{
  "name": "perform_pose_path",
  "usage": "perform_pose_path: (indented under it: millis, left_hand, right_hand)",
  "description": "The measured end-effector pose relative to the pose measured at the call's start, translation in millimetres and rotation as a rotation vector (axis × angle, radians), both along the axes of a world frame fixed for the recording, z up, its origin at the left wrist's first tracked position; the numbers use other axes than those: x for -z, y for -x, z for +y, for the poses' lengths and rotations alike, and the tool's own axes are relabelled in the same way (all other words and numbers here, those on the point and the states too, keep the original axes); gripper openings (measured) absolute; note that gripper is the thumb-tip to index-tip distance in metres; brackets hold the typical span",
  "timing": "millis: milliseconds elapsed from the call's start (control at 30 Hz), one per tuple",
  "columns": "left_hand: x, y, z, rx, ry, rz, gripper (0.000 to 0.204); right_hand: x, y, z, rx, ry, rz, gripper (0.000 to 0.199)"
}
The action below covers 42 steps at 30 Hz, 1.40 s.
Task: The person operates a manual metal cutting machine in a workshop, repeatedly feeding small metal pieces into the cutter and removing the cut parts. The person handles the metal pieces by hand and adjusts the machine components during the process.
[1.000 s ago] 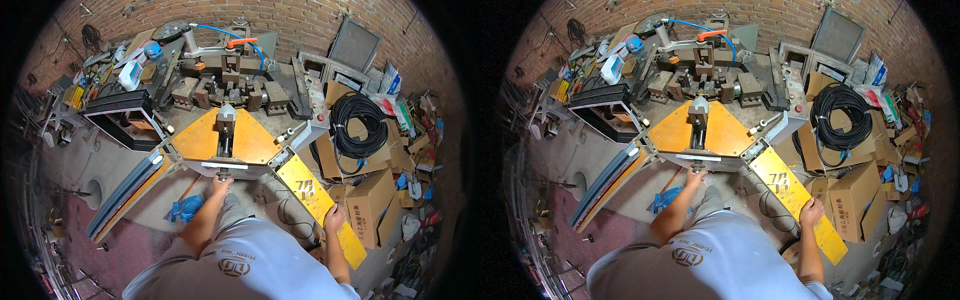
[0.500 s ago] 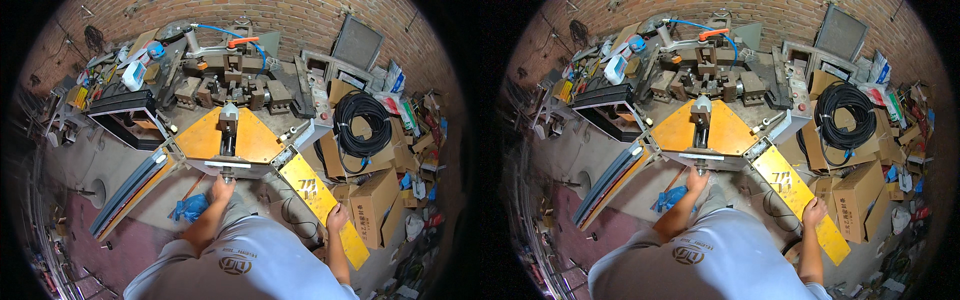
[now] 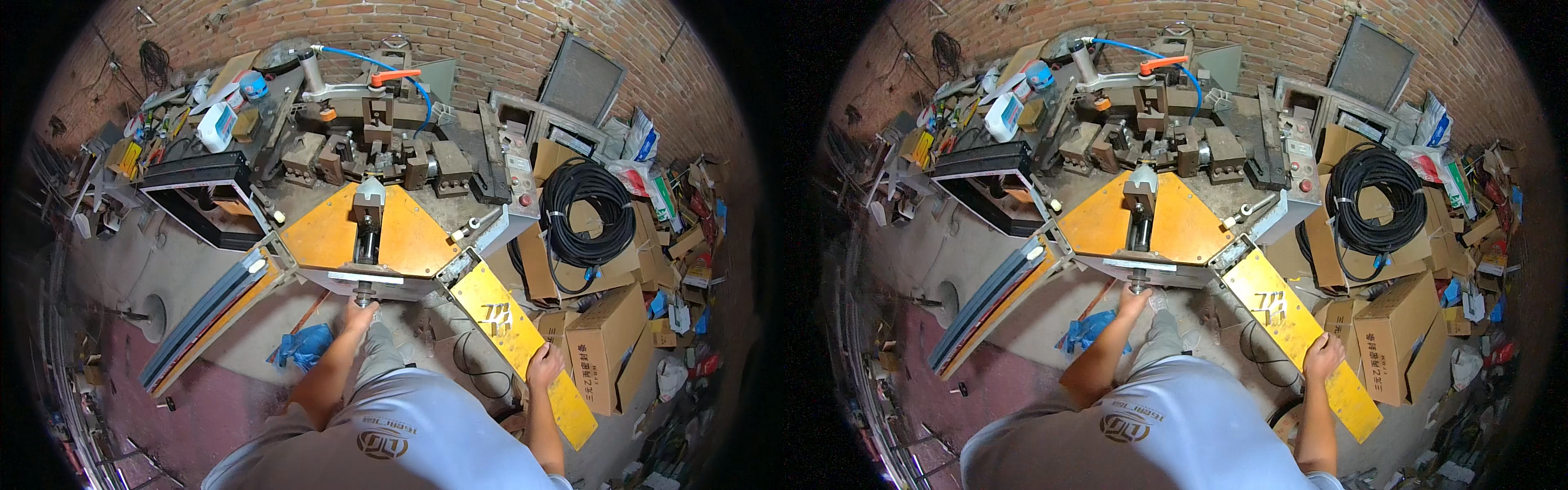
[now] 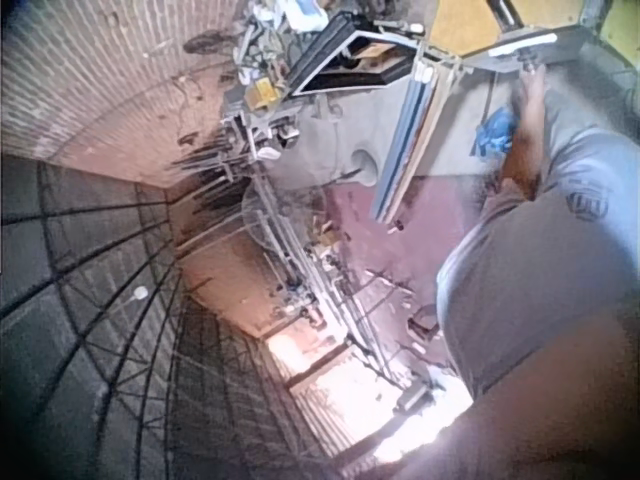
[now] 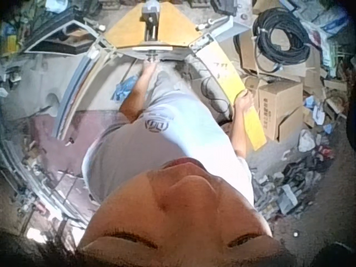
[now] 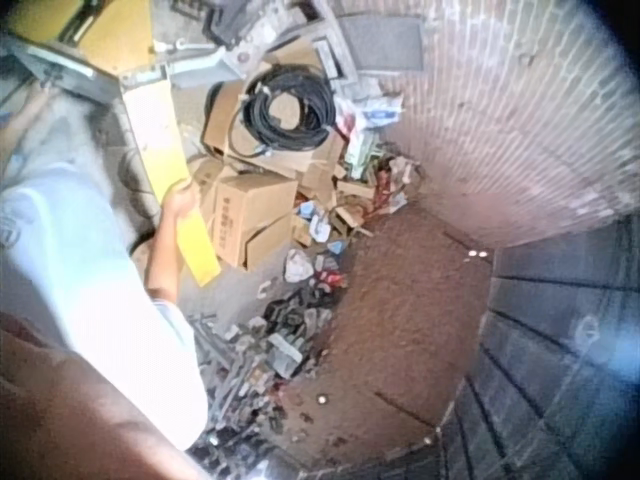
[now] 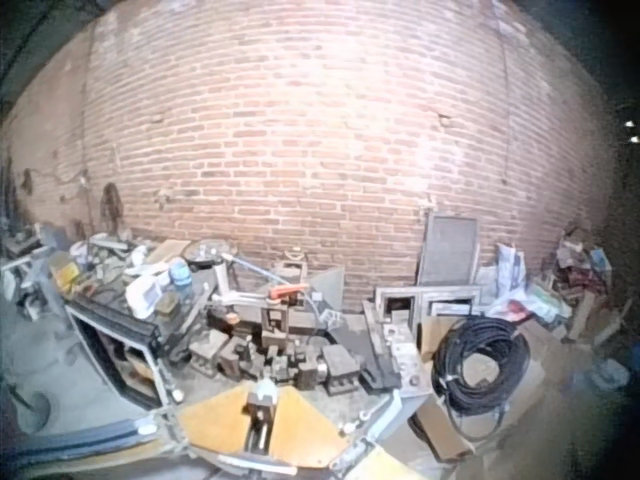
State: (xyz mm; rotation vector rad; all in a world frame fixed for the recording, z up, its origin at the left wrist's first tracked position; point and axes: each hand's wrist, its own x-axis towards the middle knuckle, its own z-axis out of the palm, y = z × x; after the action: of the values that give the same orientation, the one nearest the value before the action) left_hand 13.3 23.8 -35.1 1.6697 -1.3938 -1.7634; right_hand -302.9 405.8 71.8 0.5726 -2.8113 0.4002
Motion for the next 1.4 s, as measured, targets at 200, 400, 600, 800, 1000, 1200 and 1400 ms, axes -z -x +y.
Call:
perform_pose_path:
  millis: [200, 400, 600, 800, 1000, 1200, 1400]
  left_hand:
    - [-2, 6, 3, -0.047, 0.277, -0.186, 0.038]
    - [-3, -13, -17, -0.071, -0.739, 0.825, 0.019]
    - [-2, -2, 3, -0.122, -0.397, 0.347, 0.019]
    - [15, -17, 15, 0.194, -0.187, 0.128, 0.017]
    - [-15, -45, 16, 0.531, -0.041, -0.042, 0.025]
    - [-96, -54, 3, 0.743, 0.175, -0.183, 0.027]
    - [-155, -41, -12, 0.672, 0.254, -0.092, 0.023]
  right_hand:
    - [1, -1, 2, 0.000, -0.006, -0.019, 0.029]
    - [0, -1, 1, 0.006, -0.022, -0.023, 0.029]
    - [1, -2, 3, -0.005, -0.008, 0.003, 0.029]
    - [-11, -13, -19, -0.039, 0.109, -0.011, 0.034]
    - [-23, -63, -99, -0.423, 0.343, -0.067, 0.038]
    - [-24, -75, -137, -0.385, 0.334, -0.087, 0.031]
    - [-34, -76, -155, -0.465, 0.483, -0.168, 0.027]
